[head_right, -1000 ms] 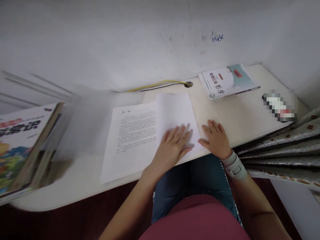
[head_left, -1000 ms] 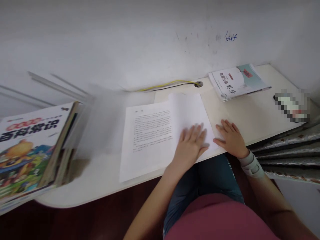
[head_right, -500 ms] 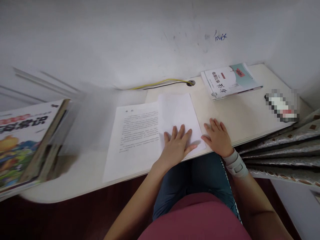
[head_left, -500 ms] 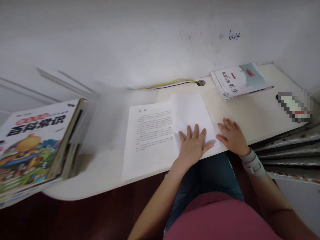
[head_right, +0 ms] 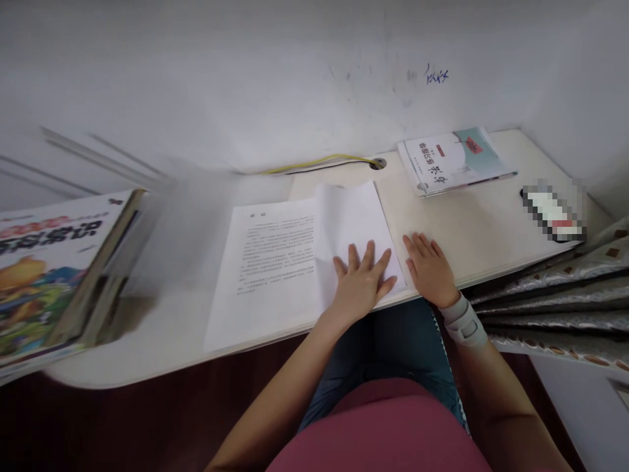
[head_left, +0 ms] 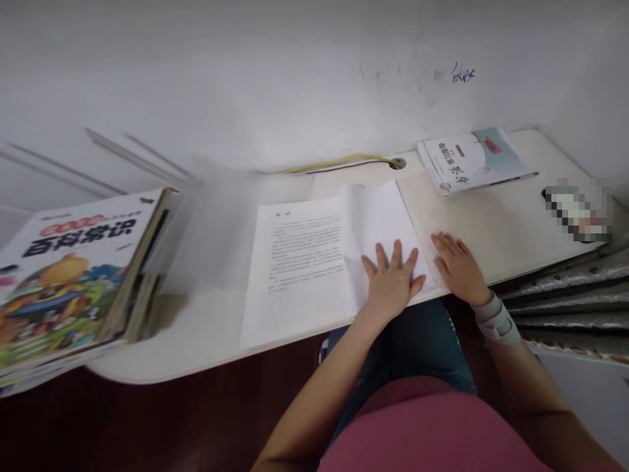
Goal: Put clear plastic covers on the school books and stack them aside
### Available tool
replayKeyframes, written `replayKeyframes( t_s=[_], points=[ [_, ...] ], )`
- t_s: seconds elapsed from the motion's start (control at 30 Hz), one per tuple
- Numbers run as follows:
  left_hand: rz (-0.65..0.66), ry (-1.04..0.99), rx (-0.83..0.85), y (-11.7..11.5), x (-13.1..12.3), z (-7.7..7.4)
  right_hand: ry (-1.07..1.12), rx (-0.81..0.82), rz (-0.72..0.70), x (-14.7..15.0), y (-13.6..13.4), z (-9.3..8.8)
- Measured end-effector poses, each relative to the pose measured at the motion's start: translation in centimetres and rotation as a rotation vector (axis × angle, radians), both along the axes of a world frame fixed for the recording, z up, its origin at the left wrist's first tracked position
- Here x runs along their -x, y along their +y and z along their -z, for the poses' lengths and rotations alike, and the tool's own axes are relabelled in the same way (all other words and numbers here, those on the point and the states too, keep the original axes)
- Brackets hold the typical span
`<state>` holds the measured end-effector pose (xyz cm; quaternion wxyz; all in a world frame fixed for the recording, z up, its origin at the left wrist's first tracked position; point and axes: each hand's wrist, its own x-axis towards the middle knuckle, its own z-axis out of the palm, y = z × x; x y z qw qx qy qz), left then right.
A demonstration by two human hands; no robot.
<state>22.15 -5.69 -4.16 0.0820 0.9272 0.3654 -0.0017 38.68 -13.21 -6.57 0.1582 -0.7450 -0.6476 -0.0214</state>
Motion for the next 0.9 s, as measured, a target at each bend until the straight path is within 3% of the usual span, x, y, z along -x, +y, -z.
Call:
replayKeyframes(
  t_s=[0.4,0.67,0.9],
  points=[
    [0.015,0.039,0.049,-0.3,-1.1,-0.4,0.157,-0.107,-0.038,-0.2,-0.3,-0.5],
    [0.025,0.008,-0.02,-0.8,-1.6,0.5,-0.048,-0.056,0.038,0.3,-0.3,-0.4],
    [0.052,0.009,-0.102,-1.1,-1.2,1.1,-0.19,0.045,-0.008,-0.6,-1.3,0.0]
  ],
)
